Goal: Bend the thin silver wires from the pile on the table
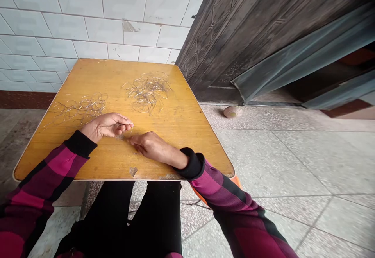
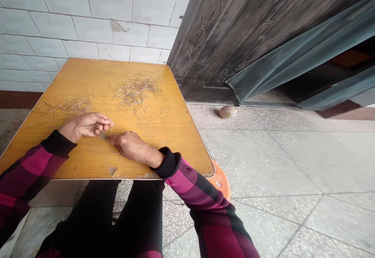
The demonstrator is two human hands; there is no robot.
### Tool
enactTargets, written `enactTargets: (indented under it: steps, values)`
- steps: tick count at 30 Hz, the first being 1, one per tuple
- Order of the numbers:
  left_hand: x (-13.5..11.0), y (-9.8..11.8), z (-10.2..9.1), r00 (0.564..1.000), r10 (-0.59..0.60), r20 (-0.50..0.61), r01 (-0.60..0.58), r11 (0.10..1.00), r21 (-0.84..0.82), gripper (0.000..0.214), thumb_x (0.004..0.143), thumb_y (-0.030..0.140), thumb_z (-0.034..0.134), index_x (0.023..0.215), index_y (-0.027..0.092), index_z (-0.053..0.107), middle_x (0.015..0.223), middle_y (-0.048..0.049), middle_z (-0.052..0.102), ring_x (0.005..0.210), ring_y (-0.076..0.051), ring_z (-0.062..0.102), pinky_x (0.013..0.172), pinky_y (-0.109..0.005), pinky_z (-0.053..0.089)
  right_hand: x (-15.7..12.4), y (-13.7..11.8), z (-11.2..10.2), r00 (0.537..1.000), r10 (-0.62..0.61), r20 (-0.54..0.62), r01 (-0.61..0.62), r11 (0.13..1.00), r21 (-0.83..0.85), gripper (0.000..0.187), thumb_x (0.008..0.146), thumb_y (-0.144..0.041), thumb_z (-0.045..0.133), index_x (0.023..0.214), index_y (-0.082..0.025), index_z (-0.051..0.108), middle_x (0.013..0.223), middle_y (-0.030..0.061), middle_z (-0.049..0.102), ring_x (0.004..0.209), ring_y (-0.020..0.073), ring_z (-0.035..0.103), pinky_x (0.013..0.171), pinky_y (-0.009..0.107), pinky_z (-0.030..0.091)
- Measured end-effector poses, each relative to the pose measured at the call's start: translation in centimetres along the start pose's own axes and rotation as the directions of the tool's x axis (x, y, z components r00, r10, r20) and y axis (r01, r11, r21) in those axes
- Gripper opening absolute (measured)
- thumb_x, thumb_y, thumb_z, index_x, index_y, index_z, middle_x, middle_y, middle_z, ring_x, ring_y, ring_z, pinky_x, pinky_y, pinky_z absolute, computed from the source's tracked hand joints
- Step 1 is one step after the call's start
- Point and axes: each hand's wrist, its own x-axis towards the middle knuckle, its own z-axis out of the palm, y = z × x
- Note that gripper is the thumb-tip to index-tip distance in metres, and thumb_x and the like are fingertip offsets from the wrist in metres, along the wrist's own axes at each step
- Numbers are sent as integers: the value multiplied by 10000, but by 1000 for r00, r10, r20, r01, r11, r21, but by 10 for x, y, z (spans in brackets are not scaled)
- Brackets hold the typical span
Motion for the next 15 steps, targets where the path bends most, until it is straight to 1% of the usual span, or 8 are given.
enactTargets:
  steps: [2,4,7,9,10,13,15]
  values:
    - [2,-2,2,1000,-12,6,12,1000,10,128,820,-5,607,719,59,653,558,-31,640,394,-54,572,361,-87,432,-1,-1,-4,1000,1,30,0,1000,-31,241,839,-39,439,853,-179,635,674,3,577,575,103,410,574,268,274]
    - [2,-2,3,1000,-17,-1,17,1000,11,139,823,-7,597,715,62,652,554,-31,639,388,-51,566,357,-85,428,-2,-3,-7,999,-1,40,2,1000,-19,235,825,-32,442,835,-181,623,650,-3,560,560,101,392,567,269,266]
    - [-1,2,2,1000,-7,3,7,1000,-17,181,852,-10,541,727,59,652,549,-35,641,385,-52,564,359,-86,441,-3,-7,-11,1000,1,19,-2,999,47,211,826,-34,429,749,-182,559,621,-14,525,545,95,391,560,258,282]
    - [-5,6,0,1000,9,1,-9,999,-54,215,876,-3,507,723,56,645,540,-38,635,390,-57,573,359,-86,444,-3,-9,-11,999,31,-19,-29,994,101,210,866,-62,398,742,-183,517,612,-17,517,532,89,416,554,247,310]
    - [-7,9,-1,1000,19,-2,-19,997,-76,231,890,4,494,720,57,640,537,-37,631,394,-58,576,358,-85,442,-3,-11,-10,997,61,-47,-54,990,133,199,894,-88,381,778,-183,512,615,-19,522,520,85,433,548,241,326]
    - [-14,14,-3,998,55,5,-54,989,-135,245,915,24,483,723,61,629,530,-27,614,397,-55,576,360,-82,435,-4,-15,-6,976,168,-141,-130,960,247,148,973,-197,338,981,-181,485,639,-33,543,465,70,472,512,219,366]
    - [-17,15,-3,997,70,19,-66,986,-154,224,916,31,498,736,62,627,529,-22,604,390,-53,567,364,-85,435,-4,-16,-3,964,199,-174,-142,944,298,141,993,-237,322,1034,-194,450,652,-44,547,444,62,483,492,206,377]
